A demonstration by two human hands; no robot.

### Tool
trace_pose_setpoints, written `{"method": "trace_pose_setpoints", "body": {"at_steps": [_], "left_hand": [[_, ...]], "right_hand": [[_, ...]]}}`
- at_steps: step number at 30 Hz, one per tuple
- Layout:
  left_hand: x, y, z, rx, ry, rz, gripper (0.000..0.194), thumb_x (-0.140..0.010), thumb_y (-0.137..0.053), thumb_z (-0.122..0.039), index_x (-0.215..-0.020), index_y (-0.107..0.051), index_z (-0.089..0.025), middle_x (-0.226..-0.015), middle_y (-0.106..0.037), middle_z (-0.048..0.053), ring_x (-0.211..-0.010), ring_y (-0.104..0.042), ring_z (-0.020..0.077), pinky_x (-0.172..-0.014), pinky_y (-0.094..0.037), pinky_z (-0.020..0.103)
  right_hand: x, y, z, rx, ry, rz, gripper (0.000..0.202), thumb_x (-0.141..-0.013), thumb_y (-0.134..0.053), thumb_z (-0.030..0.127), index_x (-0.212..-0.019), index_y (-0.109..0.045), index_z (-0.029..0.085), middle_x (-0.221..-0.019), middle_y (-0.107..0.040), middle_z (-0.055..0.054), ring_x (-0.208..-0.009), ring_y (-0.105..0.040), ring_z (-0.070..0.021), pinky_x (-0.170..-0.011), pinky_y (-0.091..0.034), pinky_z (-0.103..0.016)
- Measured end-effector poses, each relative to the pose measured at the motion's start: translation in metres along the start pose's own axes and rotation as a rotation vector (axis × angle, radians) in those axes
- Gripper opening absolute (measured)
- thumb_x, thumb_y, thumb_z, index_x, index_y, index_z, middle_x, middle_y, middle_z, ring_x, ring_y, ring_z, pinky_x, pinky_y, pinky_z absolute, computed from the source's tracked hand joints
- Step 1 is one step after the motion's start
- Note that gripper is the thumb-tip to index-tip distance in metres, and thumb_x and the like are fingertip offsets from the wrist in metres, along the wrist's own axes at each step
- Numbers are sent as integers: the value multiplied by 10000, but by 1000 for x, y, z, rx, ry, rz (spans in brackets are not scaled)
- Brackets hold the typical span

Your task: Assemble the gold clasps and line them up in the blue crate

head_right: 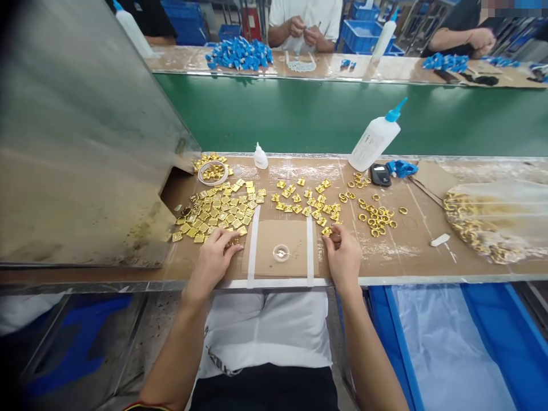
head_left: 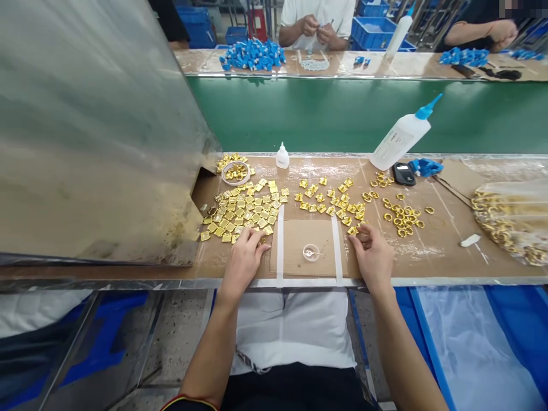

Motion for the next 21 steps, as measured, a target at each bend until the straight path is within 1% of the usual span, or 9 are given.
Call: {"method": "trace_pose_setpoints", "body": {"at_steps": [3,5,8,10,11,13,16,18,21], "left_hand": [[4,3,4,67,22,-29,110,-909,-632,-154,-926,-718,-219,-917,-622,38,-850,-632,205,-787,-501,322],[8,8,6,160,30,-82,121,-902,-642,-169,-854,-738,-223,-855,-615,27,-812,-621,191,-781,-503,315],[18,19,10,386,61,-195,112,-885,-676,-228,-867,-786,-236,-838,-665,31,-801,-633,182,-757,-517,303],[22,21,13,566,118,-257,116,-872,-699,-275,-884,-803,-224,-869,-717,50,-826,-658,187,-737,-529,296],[22,19,14,657,151,-267,127,-859,-717,-302,-872,-807,-213,-883,-735,59,-826,-666,189,-718,-533,291],[20,9,11,835,215,-252,182,-824,-754,-365,-839,-809,-193,-860,-746,66,-760,-657,176,-658,-530,278],[12,-10,3,1054,293,-243,305,-784,-785,-466,-871,-814,-175,-704,-690,26,-591,-571,116,-568,-487,243],[10,-20,-2,1126,334,-260,376,-777,-790,-504,-951,-806,-171,-649,-638,-5,-543,-525,88,-540,-461,221],[14,-33,-10,1155,352,-236,451,-761,-798,-545,-1010,-779,-170,-661,-617,-18,-522,-509,74,-497,-433,204]], "right_hand": [[-6,-2,0,-16,-8,20,444,-877,-590,540,-1114,-691,179,-910,-764,-116,-711,-687,-250,-742,-554,-432],[-2,5,-3,-43,-24,3,456,-860,-619,527,-1140,-684,173,-986,-767,-130,-712,-699,-242,-731,-569,-423],[13,21,-5,-92,-43,-53,413,-864,-639,495,-1128,-687,181,-1032,-765,-136,-746,-716,-241,-726,-587,-411],[25,25,0,-166,-40,-44,362,-884,-643,470,-1107,-688,189,-1024,-767,-131,-784,-726,-242,-736,-595,-405],[30,23,5,-216,-33,-20,333,-896,-643,456,-1094,-688,193,-1010,-770,-125,-807,-732,-243,-748,-599,-403],[37,15,20,-312,5,63,274,-915,-645,425,-1062,-692,199,-968,-776,-108,-832,-741,-239,-765,-605,-393],[42,-1,52,-382,114,199,221,-926,-645,378,-1051,-698,204,-906,-777,-82,-785,-735,-217,-737,-608,-362],[42,-9,71,-392,180,268,221,-925,-652,369,-1063,-698,204,-868,-770,-68,-723,-713,-198,-680,-598,-334],[42,-15,89,-361,246,331,214,-927,-662,389,-1033,-714,210,-784,-744,-41,-625,-658,-177,-600,-560,-305]]}}
Point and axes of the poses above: each hand's wrist, its own x-axis away from the middle knuckle, its own y-axis out of the back of the hand, z = x × y, the point moved 10 cm from there along -x, towards the middle knuckle
